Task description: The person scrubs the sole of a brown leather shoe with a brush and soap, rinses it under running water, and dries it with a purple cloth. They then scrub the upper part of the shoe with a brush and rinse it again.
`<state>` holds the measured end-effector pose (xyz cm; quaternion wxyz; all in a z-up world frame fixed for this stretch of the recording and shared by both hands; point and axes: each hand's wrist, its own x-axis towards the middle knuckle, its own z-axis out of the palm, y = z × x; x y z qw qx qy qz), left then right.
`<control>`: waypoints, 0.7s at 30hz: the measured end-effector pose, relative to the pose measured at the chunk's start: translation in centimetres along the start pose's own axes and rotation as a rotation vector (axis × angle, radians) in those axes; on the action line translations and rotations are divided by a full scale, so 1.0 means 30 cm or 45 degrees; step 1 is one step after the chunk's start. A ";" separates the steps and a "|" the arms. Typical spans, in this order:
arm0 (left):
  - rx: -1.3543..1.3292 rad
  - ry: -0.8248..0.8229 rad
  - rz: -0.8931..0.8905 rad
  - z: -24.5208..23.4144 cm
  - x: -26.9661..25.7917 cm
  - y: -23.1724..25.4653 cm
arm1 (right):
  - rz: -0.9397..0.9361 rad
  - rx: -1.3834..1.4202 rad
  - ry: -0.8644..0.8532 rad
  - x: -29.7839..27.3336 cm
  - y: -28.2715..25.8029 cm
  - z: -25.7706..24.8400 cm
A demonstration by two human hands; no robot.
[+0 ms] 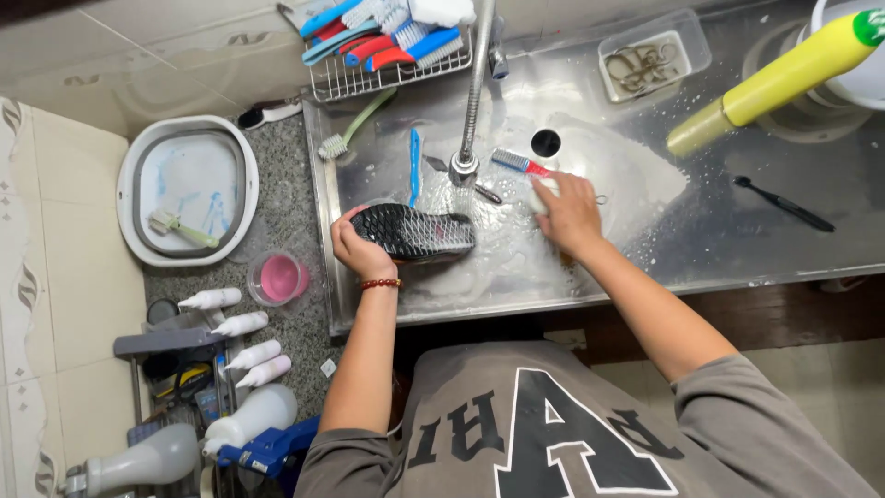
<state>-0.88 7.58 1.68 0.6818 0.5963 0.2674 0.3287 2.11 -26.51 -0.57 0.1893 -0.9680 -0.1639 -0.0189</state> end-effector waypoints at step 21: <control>-0.340 0.090 0.111 -0.061 0.155 -0.075 | 0.837 2.482 0.248 0.314 -0.312 0.490</control>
